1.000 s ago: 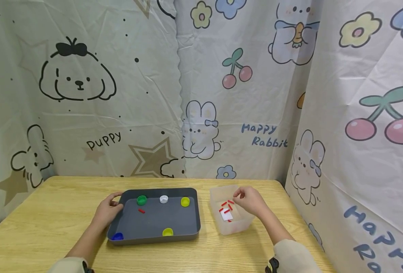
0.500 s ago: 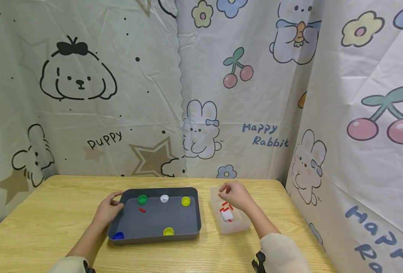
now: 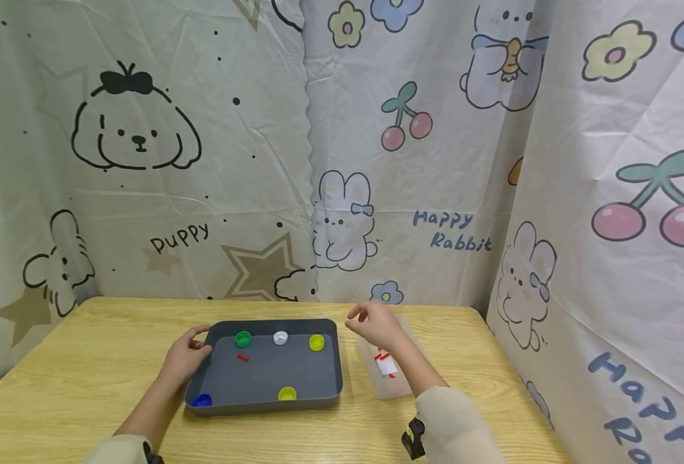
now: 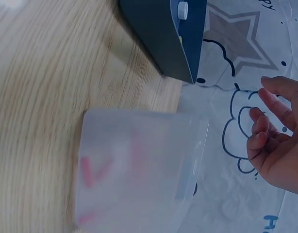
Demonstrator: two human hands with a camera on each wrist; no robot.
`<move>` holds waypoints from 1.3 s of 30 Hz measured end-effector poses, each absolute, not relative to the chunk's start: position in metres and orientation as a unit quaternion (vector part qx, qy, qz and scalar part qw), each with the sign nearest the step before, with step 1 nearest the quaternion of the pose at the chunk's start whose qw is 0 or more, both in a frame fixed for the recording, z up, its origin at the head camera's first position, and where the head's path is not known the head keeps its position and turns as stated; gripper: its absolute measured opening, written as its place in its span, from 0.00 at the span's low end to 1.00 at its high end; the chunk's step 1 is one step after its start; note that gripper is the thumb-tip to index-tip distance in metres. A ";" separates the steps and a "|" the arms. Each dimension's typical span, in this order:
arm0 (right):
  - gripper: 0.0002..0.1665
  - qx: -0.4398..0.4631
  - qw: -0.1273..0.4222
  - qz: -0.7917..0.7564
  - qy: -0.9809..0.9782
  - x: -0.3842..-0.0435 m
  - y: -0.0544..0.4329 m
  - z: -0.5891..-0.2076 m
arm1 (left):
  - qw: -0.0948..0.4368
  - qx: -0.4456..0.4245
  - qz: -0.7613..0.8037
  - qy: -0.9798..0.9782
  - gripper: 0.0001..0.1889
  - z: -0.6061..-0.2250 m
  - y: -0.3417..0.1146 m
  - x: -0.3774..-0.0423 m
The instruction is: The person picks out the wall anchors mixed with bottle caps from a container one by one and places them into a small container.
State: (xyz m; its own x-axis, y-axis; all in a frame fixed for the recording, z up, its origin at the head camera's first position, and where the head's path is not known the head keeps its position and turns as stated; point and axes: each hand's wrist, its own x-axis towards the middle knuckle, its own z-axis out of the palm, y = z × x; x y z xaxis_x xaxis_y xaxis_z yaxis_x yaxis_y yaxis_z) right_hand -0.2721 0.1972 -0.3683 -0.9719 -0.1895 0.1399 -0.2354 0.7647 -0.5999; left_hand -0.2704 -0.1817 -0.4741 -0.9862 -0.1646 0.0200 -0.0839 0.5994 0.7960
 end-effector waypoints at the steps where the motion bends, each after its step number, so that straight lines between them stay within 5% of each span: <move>1: 0.07 0.113 0.034 0.326 -0.938 -0.273 0.194 -0.368 | 0.045 0.071 -0.442 -0.893 0.26 -0.474 -0.182 -0.270; 39: 0.08 0.248 -0.007 0.297 -0.922 -0.279 0.079 -0.394 | 0.044 0.073 -0.447 -0.891 0.26 -0.477 -0.184 -0.274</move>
